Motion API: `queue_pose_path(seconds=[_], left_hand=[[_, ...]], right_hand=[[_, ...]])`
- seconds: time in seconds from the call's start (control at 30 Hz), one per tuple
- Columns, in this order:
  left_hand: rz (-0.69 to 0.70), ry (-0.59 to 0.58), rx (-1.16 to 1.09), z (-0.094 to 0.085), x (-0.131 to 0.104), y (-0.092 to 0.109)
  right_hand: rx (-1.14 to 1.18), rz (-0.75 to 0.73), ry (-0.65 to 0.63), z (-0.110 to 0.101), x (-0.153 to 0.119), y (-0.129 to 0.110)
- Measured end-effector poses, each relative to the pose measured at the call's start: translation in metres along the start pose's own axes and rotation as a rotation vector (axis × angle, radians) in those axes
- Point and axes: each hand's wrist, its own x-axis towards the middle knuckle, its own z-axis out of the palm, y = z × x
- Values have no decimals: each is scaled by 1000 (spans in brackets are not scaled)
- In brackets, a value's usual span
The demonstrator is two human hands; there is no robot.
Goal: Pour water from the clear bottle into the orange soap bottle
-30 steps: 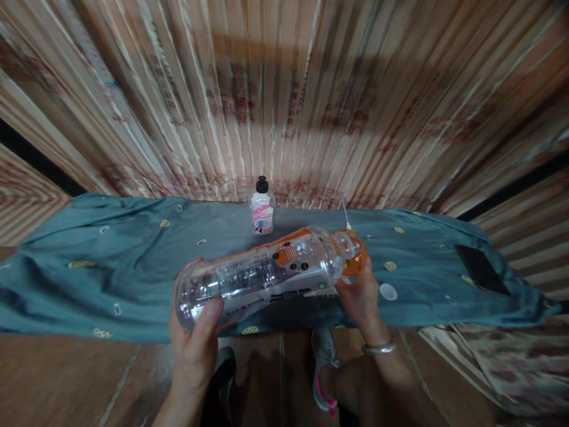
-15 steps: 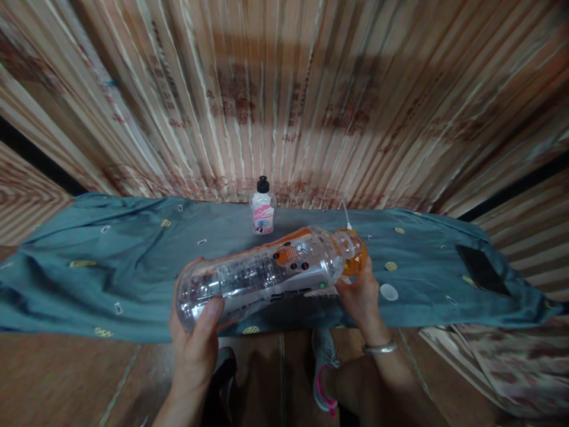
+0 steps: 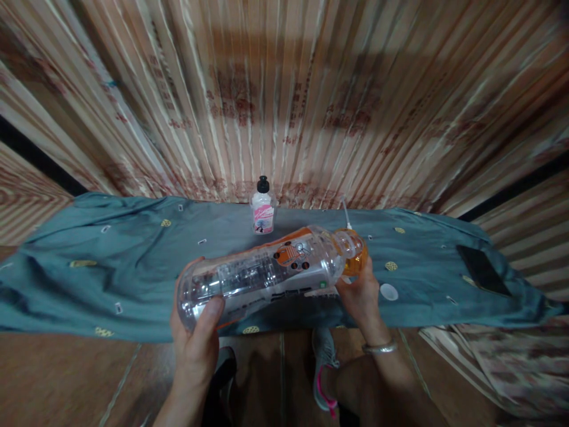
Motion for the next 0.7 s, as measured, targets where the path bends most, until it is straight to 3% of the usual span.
queue_pose_path(seconds=[0.1, 0.7], left_hand=[[-53, 24, -56, 1, 0, 2], [-60, 21, -40, 4, -1, 6]], right_hand=[[-19, -22, 28, 1, 0, 2], [7, 3, 1, -1, 0, -2]])
